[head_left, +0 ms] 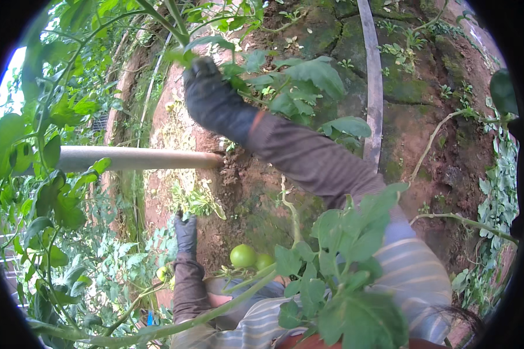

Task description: The person repeatedly pulls small weeds from the soil around tomato plants in a garden bed. They use gloved hands to grasp and remove weeds one by one, occasionally shifting position to reach different areas.

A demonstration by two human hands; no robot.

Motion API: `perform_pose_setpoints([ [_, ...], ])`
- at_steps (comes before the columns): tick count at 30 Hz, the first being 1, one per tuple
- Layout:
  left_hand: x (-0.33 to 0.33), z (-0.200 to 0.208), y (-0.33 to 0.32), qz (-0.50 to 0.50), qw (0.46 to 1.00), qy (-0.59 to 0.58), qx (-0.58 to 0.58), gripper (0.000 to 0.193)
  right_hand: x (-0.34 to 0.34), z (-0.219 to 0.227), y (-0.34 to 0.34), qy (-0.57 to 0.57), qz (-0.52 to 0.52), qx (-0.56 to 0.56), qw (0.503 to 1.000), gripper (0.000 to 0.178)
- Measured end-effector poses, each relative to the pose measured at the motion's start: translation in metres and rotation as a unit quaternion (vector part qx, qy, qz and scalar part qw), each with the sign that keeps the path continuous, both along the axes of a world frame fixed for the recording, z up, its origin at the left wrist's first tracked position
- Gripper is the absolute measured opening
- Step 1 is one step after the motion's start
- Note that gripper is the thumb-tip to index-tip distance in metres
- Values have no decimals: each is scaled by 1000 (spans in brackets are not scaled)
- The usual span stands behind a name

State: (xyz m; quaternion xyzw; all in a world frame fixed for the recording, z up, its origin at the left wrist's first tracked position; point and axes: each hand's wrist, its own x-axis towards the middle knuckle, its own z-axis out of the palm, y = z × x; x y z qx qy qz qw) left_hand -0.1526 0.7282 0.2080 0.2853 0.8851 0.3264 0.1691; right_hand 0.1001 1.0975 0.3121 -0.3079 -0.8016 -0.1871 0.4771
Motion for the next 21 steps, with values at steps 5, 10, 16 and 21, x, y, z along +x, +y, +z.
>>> perform_pose_setpoints([
  [5, 35, 5, 18, -74, 997, 24, 4, 56, -24, -11, 27, 116, 185, -345, 913, 22],
  [10, 42, 13, 28, -89, 996, -7, -16, 57, -27, -11, 43, 22, 216, -443, 870, 27],
  [16, 45, 12, 32, -102, 994, -35, -17, 58, -46, -22, 72, -175, 294, -436, 833, 31],
  [21, 47, 0, 30, -107, 993, -27, -38, 56, -47, -76, 50, 69, 395, -494, 772, 22],
])
